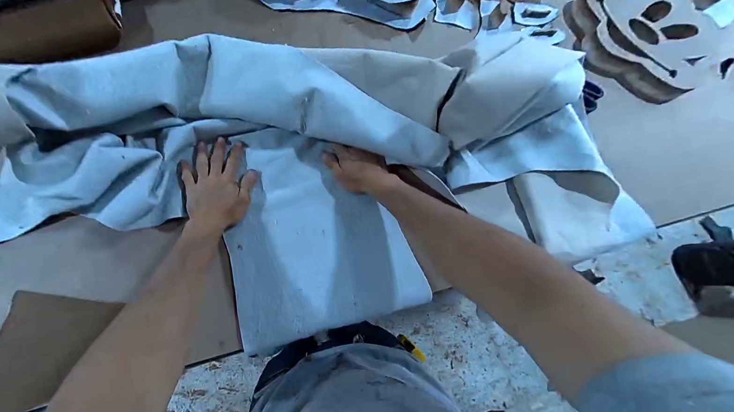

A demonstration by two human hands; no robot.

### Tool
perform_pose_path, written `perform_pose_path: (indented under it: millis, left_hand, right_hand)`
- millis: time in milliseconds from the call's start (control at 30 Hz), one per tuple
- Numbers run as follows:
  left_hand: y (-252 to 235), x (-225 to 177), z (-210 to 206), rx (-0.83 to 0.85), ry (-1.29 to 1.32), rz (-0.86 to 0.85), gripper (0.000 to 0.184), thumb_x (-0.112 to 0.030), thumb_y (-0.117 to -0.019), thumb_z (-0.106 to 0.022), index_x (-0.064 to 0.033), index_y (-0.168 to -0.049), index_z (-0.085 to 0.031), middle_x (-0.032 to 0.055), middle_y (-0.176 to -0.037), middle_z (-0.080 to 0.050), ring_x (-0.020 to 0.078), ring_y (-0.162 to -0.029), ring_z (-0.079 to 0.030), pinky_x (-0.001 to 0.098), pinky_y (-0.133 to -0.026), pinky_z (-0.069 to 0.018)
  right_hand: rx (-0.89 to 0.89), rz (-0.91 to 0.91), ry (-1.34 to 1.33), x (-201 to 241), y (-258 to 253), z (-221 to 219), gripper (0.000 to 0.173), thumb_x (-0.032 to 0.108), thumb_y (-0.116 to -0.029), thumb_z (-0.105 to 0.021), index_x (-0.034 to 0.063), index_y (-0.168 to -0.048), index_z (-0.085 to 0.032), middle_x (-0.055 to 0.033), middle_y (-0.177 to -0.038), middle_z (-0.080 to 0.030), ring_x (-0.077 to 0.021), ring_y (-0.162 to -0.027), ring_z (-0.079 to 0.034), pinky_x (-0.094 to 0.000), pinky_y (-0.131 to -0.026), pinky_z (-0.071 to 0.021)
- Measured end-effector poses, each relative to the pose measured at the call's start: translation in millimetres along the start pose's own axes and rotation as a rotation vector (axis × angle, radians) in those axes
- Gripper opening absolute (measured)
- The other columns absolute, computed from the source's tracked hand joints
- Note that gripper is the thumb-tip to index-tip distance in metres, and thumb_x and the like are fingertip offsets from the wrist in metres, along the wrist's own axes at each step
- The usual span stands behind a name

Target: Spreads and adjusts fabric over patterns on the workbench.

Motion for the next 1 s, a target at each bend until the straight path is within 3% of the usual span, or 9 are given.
perform_pose_path:
  millis: [200,367,433,567,667,733,833,900,1000]
  left_hand:
    - [2,1,2,0.022,-0.013,0.004,0.074,-0.068,-0.1014,-0.015,-0.0296,-0.165,-0.023,0.007,-0.173,-0.013,0.0385,-0.159,-0.006,0.0765,-0.117,-0.0046]
    - [0,9,14,-0.065,0.251,-0.063,0.075,-0.068,-0.1032,-0.021,-0.0219,-0.162,-0.033,0.0119,-0.171,-0.02,0.0374,-0.159,-0.011,0.0725,-0.121,-0.0045]
    - [31,16,39,-0.181,0.565,-0.134,0.067,-0.053,-0.1072,-0.032,-0.0098,-0.158,-0.039,0.0179,-0.167,-0.028,0.0346,-0.156,-0.023,0.0593,-0.126,-0.0169]
    - [215,9,57,-0.291,0.955,-0.24,0.041,-0.042,-0.1068,-0.043,-0.0097,-0.108,-0.069,0.0049,-0.104,-0.071,0.0163,-0.096,-0.069,0.0409,-0.089,-0.0585]
    - [333,-15,-26,0.011,1.075,0.015,0.036,-0.029,-0.0981,-0.047,-0.0115,-0.075,-0.069,-0.0049,-0.071,-0.069,0.0076,-0.066,-0.067,0.0299,-0.069,-0.0598]
    - [353,-21,-86,0.16,0.923,0.34,0.025,-0.018,-0.0932,-0.061,0.0037,-0.103,-0.067,0.0132,-0.091,-0.072,0.0214,-0.08,-0.071,0.0401,-0.075,-0.0593]
    - [317,-21,-124,0.075,0.981,0.54,0.088,-0.013,-0.0818,-0.082,0.0009,-0.154,-0.033,0.024,-0.154,-0.043,0.0337,-0.139,-0.048,0.05,-0.113,-0.0436]
    - [306,-29,-133,0.088,1.02,0.542,0.089,-0.013,-0.0827,-0.084,-0.0017,-0.155,-0.034,0.0211,-0.156,-0.044,0.0321,-0.144,-0.044,0.0518,-0.117,-0.0403]
    - [320,-38,-135,0.236,0.96,0.404,0.041,-0.019,-0.0946,-0.074,0.0051,-0.126,-0.063,0.0216,-0.122,-0.069,0.0294,-0.116,-0.066,0.0504,-0.103,-0.0516]
  right_hand:
    - [0.117,0.108,-0.151,6,6,26,0.059,0.045,-0.1114,-0.032,0.0093,-0.157,-0.041,-0.0145,-0.16,-0.043,-0.0283,-0.151,-0.036,-0.0529,-0.124,-0.0254]
    - [-0.178,0.155,-0.344,13,95,42,0.038,0.029,-0.1075,-0.05,0.0093,-0.137,-0.064,-0.011,-0.136,-0.066,-0.0247,-0.126,-0.063,-0.051,-0.109,-0.048]
    - [-0.454,0.139,-0.577,6,176,27,0.031,0.022,-0.107,-0.049,0.0036,-0.12,-0.071,-0.0095,-0.114,-0.074,-0.0174,-0.105,-0.071,-0.0422,-0.096,-0.0574]
    - [-0.654,-0.301,-0.805,-59,333,-78,0.03,0.021,-0.1041,-0.049,0.0005,-0.099,-0.07,-0.009,-0.084,-0.071,-0.0194,-0.076,-0.069,-0.0431,-0.072,-0.0589]
    - [-0.365,-0.543,-0.864,-99,350,-139,0.035,0.021,-0.0964,-0.067,-0.0004,-0.124,-0.065,-0.0184,-0.114,-0.07,-0.0295,-0.104,-0.068,-0.0511,-0.091,-0.056]
    - [-0.267,-0.488,-0.864,-106,328,-149,0.07,0.024,-0.0812,-0.083,0.0016,-0.141,-0.053,-0.0228,-0.14,-0.055,-0.0344,-0.128,-0.056,-0.0533,-0.105,-0.0497]
    - [-0.147,-0.396,-0.824,-96,296,-142,0.064,0.027,-0.0794,-0.088,0.0001,-0.132,-0.061,-0.0245,-0.126,-0.065,-0.0376,-0.117,-0.063,-0.059,-0.099,-0.051]
    - [0.006,-0.349,-0.848,-87,303,-140,0.033,0.029,-0.0929,-0.076,0.0012,-0.11,-0.07,-0.0181,-0.099,-0.071,-0.0302,-0.091,-0.068,-0.0551,-0.082,-0.0535]
    - [0.081,-0.203,-0.941,-89,330,-131,0.026,0.025,-0.101,-0.066,0.0023,-0.113,-0.071,-0.0115,-0.099,-0.074,-0.0203,-0.091,-0.071,-0.0451,-0.088,-0.0574]
Point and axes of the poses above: each hand's wrist, its own y-axis away from the middle knuckle, its own z-axis out of the back of the hand, x = y × z, the point moved 4 cm from there along -y, towards the middle knuckle
